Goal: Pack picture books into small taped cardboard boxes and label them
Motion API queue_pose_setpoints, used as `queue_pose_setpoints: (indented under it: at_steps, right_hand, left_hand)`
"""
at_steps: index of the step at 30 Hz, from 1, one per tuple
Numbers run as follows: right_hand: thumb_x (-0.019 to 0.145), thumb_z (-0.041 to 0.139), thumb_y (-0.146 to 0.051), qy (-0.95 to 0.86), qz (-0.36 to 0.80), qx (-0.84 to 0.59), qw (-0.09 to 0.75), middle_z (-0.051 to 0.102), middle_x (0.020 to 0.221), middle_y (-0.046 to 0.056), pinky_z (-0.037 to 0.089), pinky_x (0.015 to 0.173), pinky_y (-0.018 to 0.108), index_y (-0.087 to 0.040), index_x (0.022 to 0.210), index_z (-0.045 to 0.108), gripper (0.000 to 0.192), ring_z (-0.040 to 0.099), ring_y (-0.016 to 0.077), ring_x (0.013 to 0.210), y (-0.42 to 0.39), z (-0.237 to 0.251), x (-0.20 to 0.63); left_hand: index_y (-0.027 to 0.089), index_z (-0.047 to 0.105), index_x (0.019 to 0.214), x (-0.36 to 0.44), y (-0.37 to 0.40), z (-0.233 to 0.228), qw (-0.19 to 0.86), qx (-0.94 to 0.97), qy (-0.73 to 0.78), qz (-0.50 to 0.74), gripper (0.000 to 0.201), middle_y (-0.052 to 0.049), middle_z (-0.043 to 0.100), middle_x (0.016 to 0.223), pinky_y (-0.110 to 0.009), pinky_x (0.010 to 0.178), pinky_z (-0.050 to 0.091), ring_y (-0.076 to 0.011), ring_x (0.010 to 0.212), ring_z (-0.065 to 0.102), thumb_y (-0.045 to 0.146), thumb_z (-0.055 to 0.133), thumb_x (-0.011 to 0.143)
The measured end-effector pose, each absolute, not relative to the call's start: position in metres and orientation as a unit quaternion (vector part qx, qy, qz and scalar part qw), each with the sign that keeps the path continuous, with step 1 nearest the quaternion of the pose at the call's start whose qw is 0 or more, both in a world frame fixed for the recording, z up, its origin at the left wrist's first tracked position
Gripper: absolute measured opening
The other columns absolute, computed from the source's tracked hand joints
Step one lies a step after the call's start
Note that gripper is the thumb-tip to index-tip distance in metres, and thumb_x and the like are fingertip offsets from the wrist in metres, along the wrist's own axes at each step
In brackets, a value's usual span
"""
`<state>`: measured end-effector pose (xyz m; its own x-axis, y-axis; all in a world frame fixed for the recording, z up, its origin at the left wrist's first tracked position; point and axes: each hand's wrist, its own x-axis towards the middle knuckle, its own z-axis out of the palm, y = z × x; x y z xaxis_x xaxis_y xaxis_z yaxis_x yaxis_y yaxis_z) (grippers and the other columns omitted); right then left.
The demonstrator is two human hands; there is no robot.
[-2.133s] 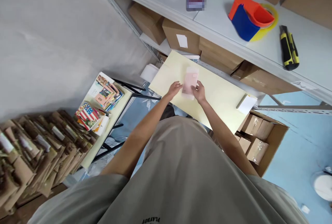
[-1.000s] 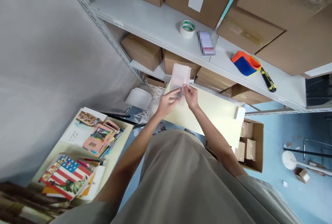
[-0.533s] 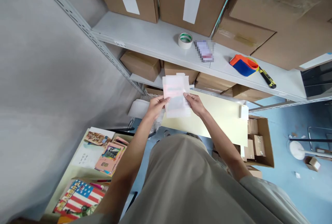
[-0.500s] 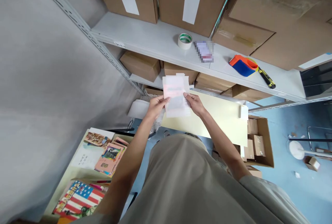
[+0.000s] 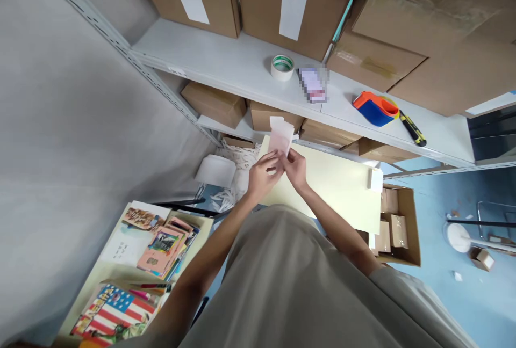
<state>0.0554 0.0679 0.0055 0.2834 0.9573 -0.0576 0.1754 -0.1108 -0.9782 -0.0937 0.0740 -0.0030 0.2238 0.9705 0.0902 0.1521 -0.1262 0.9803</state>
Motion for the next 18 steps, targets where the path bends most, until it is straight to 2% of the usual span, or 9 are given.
queue_pose_setpoints:
  at_steps: [2,5,7,9,11,13,16,18]
  right_hand:
    - [0.087,0.077,-0.090,-0.430,0.423,-0.620,0.503,0.079,0.087,0.005,0.062,0.079,0.035,-0.021,0.091,0.080,0.069,0.072,0.0233,0.083,0.073,0.004,0.075]
    - [0.080,0.085,-0.090,-0.410,0.493,-0.584,0.498,0.079,0.090,0.003,0.061,0.075,0.034,-0.022,0.098,0.083,0.070,0.069,0.0215,0.082,0.073,0.005,0.104]
    - [0.078,0.089,-0.089,-0.391,0.529,-0.571,0.491,0.078,0.088,0.002,0.060,0.072,0.032,-0.023,0.103,0.085,0.071,0.067,0.0197,0.079,0.070,0.005,0.119]
    - [0.075,0.091,-0.089,-0.373,0.552,-0.571,0.480,0.076,0.084,0.001,0.060,0.069,0.032,-0.023,0.103,0.085,0.072,0.064,0.0179,0.074,0.066,0.002,0.129]
    - [0.073,0.093,-0.090,-0.362,0.567,-0.575,0.466,0.073,0.080,0.000,0.061,0.069,0.032,-0.023,0.099,0.084,0.072,0.062,0.0173,0.072,0.063,-0.007,0.136]
    - [0.073,0.093,-0.088,-0.352,0.579,-0.584,0.447,0.072,0.079,0.000,0.062,0.071,0.033,-0.023,0.098,0.082,0.071,0.063,0.0176,0.073,0.063,-0.023,0.140]
    - [0.075,0.093,-0.084,-0.332,0.593,-0.611,0.407,0.072,0.080,0.000,0.063,0.075,0.033,-0.023,0.099,0.078,0.067,0.067,0.0190,0.078,0.066,-0.056,0.139]
    - [0.076,0.093,-0.080,-0.318,0.603,-0.631,0.370,0.073,0.078,0.000,0.063,0.077,0.033,-0.024,0.099,0.075,0.064,0.068,0.0199,0.081,0.069,-0.080,0.134]
  left_hand:
    - [0.024,0.086,0.130,-0.095,0.079,-0.008,0.486,0.595,0.471,0.433,0.040,-0.013,0.081,0.149,-0.040,0.096,0.074,-0.0306,0.129,0.082,0.045,0.081,0.097]
    - [0.024,0.079,0.142,-0.106,0.102,-0.018,0.473,0.527,0.529,0.467,0.062,-0.015,0.078,0.152,-0.043,0.109,0.069,-0.0308,0.132,0.080,0.054,0.092,0.089]
    - [0.023,0.080,0.141,-0.113,0.117,-0.023,0.545,0.496,0.511,0.443,0.077,-0.016,0.080,0.150,-0.045,0.115,0.065,-0.0342,0.137,0.077,0.065,0.099,0.080]
    - [0.019,0.085,0.127,-0.116,0.125,-0.027,0.648,0.468,0.468,0.377,0.080,-0.017,0.086,0.134,-0.047,0.111,0.066,-0.0367,0.129,0.080,0.075,0.101,0.073]
    - [0.016,0.089,0.112,-0.115,0.126,-0.033,0.700,0.447,0.453,0.323,0.076,-0.015,0.089,0.115,-0.045,0.102,0.067,-0.0355,0.113,0.083,0.078,0.102,0.070]
    - [0.016,0.090,0.102,-0.113,0.124,-0.044,0.691,0.448,0.479,0.305,0.070,-0.011,0.089,0.104,-0.039,0.092,0.065,-0.0316,0.101,0.082,0.077,0.102,0.069]
    - [0.017,0.089,0.092,-0.107,0.122,-0.070,0.611,0.497,0.552,0.275,0.054,-0.006,0.087,0.092,-0.032,0.082,0.059,-0.0281,0.093,0.080,0.069,0.094,0.081]
    - [0.019,0.089,0.087,-0.103,0.121,-0.090,0.534,0.538,0.618,0.209,0.038,-0.005,0.087,0.089,-0.031,0.081,0.058,-0.0283,0.095,0.081,0.056,0.084,0.091]
